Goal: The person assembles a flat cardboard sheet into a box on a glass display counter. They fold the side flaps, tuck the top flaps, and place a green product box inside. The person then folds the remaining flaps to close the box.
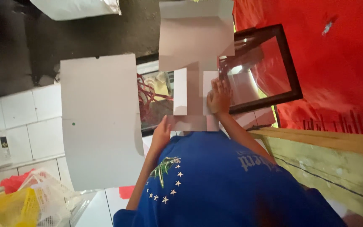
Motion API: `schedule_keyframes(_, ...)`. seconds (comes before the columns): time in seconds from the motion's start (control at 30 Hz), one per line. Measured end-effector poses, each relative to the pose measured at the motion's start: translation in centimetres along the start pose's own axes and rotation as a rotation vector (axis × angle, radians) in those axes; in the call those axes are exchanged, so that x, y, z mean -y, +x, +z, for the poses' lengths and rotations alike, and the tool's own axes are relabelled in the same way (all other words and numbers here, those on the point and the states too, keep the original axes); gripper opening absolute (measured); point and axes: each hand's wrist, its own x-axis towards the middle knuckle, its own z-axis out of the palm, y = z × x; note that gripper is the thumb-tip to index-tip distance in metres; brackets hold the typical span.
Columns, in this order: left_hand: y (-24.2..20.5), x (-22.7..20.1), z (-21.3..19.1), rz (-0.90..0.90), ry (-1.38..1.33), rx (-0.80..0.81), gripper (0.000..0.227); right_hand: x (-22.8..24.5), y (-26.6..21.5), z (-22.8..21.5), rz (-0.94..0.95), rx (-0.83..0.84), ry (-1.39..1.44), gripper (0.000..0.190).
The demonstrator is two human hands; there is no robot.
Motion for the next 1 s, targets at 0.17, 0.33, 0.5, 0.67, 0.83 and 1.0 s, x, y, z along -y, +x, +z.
schedule_keyframes(0.17, -1.3, -1.5, 2.3, 0.404, 0.150, 0.117, 0.079, -0.4, -0.7, 0.8, -0.010, -0.005, -0.029, 0.069)
schedule_keyframes(0.33, -1.7, -4.5, 1.9, 0.358, 0.394, 0.288, 0.103, -1.2, -0.7, 1.6, -0.020, -0.024, -0.044, 0.070)
schedule_keyframes(0.5, -0.9, -4.5, 2.2, 0.230, 0.717, 0.449, 0.103, -0.6, -0.8, 0.8, -0.028, -0.004, -0.026, 0.070)
schedule_keyframes(0.67, -0.4, -5.7, 2.0, 0.166, 0.817, 0.545, 0.106, 0.1, -0.6, -0.4, -0.005, 0.031, -0.031, 0.069)
schedule_keyframes(0.83, -0.4, -5.2, 1.7, 0.149, 0.830, 0.581, 0.104, -0.1, -0.6, 0.0, -0.002, 0.027, -0.037, 0.067)
schedule_keyframes(1.0, -2.0, -3.1, 0.7, 0.313, 0.775, 0.418, 0.086, -0.4, -0.7, 0.4, -0.017, -0.031, -0.036, 0.064)
